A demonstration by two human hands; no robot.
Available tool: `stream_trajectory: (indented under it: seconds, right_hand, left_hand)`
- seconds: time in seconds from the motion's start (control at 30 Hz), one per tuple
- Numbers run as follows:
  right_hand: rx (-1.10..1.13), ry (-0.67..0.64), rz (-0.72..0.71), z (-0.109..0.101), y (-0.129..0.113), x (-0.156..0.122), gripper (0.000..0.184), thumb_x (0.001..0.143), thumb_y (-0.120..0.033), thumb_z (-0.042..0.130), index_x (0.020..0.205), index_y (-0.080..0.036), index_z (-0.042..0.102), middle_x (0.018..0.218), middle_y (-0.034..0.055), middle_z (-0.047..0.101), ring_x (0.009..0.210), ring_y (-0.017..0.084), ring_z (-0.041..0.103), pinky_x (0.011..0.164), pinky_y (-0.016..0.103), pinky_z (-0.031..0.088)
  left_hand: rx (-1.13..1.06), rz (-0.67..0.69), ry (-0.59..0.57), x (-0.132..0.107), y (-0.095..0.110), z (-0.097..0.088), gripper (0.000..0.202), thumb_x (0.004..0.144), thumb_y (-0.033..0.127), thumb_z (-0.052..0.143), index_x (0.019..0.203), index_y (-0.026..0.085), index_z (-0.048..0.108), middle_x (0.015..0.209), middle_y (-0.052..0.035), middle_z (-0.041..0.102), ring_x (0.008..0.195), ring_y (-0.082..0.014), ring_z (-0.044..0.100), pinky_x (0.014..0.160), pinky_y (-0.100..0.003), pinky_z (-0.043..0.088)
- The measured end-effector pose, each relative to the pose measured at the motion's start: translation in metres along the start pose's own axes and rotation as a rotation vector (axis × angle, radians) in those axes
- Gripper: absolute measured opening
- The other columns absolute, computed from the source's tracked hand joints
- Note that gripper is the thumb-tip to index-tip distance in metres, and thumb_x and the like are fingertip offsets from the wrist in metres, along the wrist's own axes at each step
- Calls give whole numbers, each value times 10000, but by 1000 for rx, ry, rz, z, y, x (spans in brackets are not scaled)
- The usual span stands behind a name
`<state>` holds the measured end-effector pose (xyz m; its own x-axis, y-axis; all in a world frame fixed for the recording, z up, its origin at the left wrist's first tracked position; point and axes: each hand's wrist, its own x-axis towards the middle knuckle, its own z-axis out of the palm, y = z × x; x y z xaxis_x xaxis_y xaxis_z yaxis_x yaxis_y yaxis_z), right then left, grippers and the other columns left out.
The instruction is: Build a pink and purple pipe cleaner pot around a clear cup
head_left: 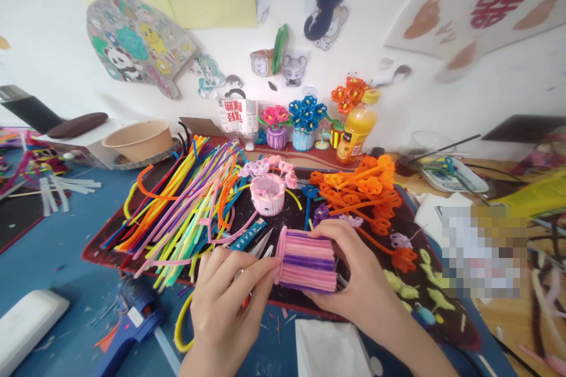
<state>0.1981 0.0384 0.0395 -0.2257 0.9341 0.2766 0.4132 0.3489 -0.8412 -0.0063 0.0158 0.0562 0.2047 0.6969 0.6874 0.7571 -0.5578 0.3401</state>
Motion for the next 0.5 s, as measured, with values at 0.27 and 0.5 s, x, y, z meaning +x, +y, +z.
stream_trajectory:
  seconds: [0.27, 0.5]
  right_hand:
    - [-27, 16, -23, 0, 0, 1, 559, 647, -92, 741, 1133, -289, 548, 1128, 50, 586, 1041, 262, 641, 880, 365, 536]
    - [-50, 17, -27, -1, -1, -1, 578, 644, -78, 743, 1139, -299, 540, 1144, 52, 585, 1064, 270, 645, 882, 371, 541]
  left_hand:
    - [44, 53, -6, 0, 0, -2, 204, 835, 17, 691, 948, 186, 713, 723, 10, 670, 659, -142, 516, 631, -306, 352]
    - [56, 57, -2, 2, 0, -2, 207, 844, 39, 673, 949, 214, 708, 702, 27, 678, 629, -138, 543, 619, -311, 357]
